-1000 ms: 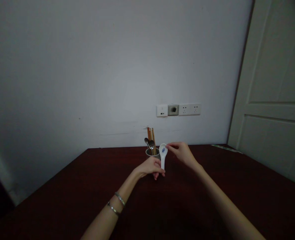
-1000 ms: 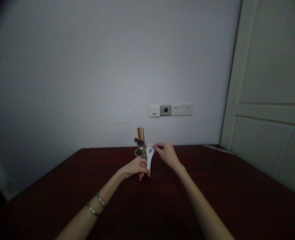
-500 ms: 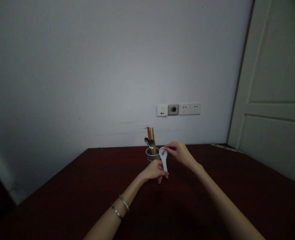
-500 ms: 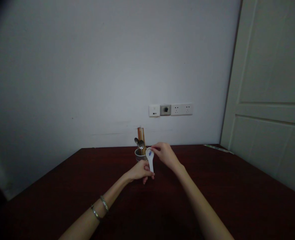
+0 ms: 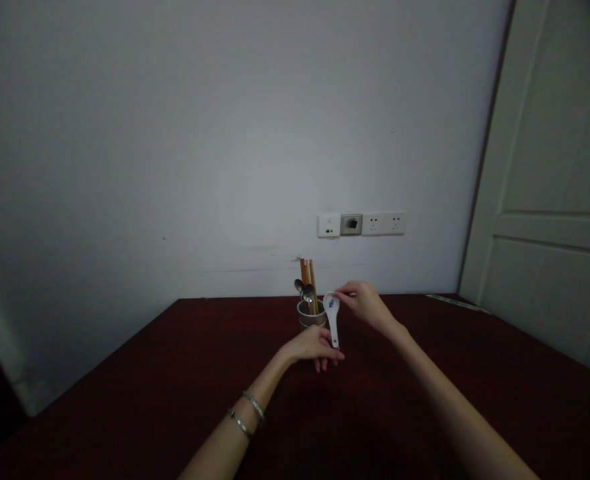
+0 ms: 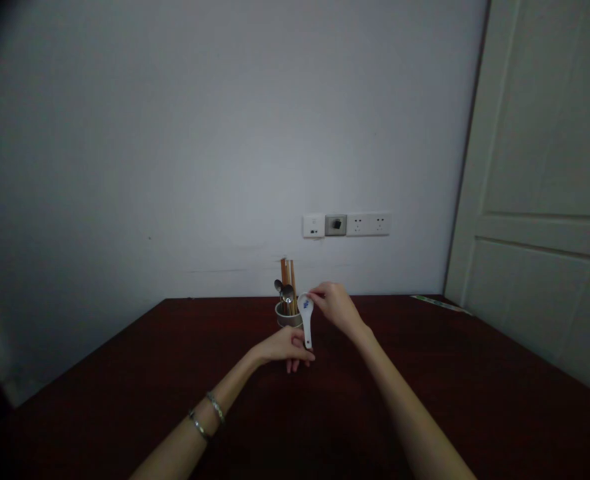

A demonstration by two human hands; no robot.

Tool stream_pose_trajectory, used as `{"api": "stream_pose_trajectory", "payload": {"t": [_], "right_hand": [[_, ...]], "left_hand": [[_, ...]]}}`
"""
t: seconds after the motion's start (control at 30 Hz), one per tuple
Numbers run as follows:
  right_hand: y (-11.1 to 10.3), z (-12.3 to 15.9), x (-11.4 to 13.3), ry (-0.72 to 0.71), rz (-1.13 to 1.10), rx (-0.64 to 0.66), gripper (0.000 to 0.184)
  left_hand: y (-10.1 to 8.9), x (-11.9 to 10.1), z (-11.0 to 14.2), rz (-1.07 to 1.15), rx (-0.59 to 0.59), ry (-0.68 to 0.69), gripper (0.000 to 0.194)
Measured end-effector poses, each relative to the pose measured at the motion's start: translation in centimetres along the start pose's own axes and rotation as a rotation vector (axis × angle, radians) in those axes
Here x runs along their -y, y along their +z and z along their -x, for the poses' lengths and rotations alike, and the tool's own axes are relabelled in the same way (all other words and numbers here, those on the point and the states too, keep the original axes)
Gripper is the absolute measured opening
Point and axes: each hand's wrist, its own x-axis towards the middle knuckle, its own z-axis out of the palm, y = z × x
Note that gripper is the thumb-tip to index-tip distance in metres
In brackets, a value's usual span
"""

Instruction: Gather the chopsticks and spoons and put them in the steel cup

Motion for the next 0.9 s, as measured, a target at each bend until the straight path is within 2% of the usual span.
{"api": "stream_pose_trajectory", "payload": {"t": [0.23,0.4,0.57,0.7,0.9], "right_hand": [[-0.7,-4.4,0.4,0.025,0.029,-0.166,0.026],[0.8,-6.3,-0.5,0.109,-0.001,-0.231,0.029],[3.0,-6.1,-1.3,0.096,-0.018,-0.175,0.028],[4.2,-4.8,-1.5,0.079,0.009,-0.099,0.027],[5.4,-2.6,-1.4,0.138,0.090,0.035,0.027]], "left_hand": [[0.2,2.4,-0.7,0.000,0.094,-0.148,0.043],[0.4,3.5,-0.9,0.039,0.030,-0.140,0.040],[0.4,4.0,-1.0,0.048,0.010,-0.118,0.035],[0.4,4.1,-1.2,0.038,0.003,-0.141,0.034],[0.4,4.1,-1.1,0.006,-0.012,-0.116,0.032]]}}
